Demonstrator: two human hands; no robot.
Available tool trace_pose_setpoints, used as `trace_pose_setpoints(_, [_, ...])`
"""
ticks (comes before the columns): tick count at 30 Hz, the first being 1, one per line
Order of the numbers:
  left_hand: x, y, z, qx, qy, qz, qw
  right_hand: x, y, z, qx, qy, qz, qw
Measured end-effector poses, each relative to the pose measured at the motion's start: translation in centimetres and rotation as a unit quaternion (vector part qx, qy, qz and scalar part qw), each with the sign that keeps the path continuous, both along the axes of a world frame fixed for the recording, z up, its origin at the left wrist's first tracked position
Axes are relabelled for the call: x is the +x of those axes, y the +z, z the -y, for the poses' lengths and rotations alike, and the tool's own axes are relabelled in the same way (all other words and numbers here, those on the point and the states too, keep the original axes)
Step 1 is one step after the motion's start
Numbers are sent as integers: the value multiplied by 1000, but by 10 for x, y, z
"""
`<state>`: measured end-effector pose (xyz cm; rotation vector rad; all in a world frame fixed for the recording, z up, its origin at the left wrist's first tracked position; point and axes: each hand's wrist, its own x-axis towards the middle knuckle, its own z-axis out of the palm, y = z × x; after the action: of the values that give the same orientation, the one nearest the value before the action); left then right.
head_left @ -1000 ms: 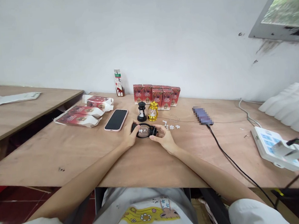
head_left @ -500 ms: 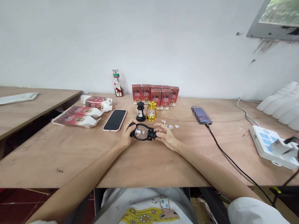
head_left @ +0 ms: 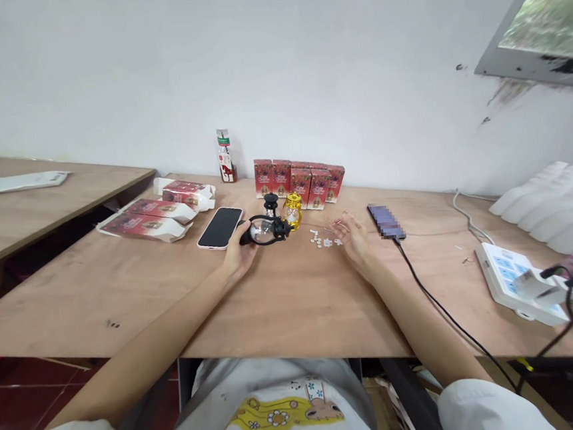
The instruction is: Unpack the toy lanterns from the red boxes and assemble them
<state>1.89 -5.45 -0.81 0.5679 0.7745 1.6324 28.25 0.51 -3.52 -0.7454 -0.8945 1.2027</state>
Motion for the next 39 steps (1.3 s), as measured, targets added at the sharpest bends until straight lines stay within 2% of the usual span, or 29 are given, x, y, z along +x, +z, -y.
trace_pose_setpoints(3, [-2, 1, -3, -15, 1, 24, 1000, 22, -8, -14, -24, -16, 6, 1000])
trace_pose_setpoints(7, [-3, 2, -3, -8, -6, 21, 1000, 35, -19, -25, -30, -32, 56, 997])
trace_pose_setpoints(12, [0, 7, 2, -25, -54, 30, 998, 36, -28, -37, -29, -63, 126, 990])
trace_pose_setpoints(17, [1, 11, 7, -63, -96, 25, 993, 32, -32, -41, -30, -65, 144, 987])
trace_pose_setpoints(21, [0, 11, 8, -61, -114, 26, 991, 33, -31, -38, 1, -83, 191, 978])
trace_pose_setpoints(23, [-2, 11, 8, -68, -136, 35, 988, 37, -30, -37, 33, -106, 272, 956])
trace_pose_setpoints(27, [-6, 12, 9, -76, -179, 61, 979, 48, -26, -33, 81, -134, 453, 878])
trace_pose_setpoints(30, [-8, 12, 10, -98, -185, 72, 975, 54, -22, -29, 102, -100, 503, 852])
trace_pose_setpoints(34, [-9, 10, 9, -119, -188, 88, 971, 59, -18, -27, 148, -53, 596, 787])
trace_pose_setpoints(35, [-10, 9, 9, -112, -191, 91, 971, 59, -18, -27, 151, -52, 609, 777])
trace_pose_setpoints(39, [-11, 6, 8, -75, -203, 105, 971, 60, -18, -28, 139, -61, 623, 768])
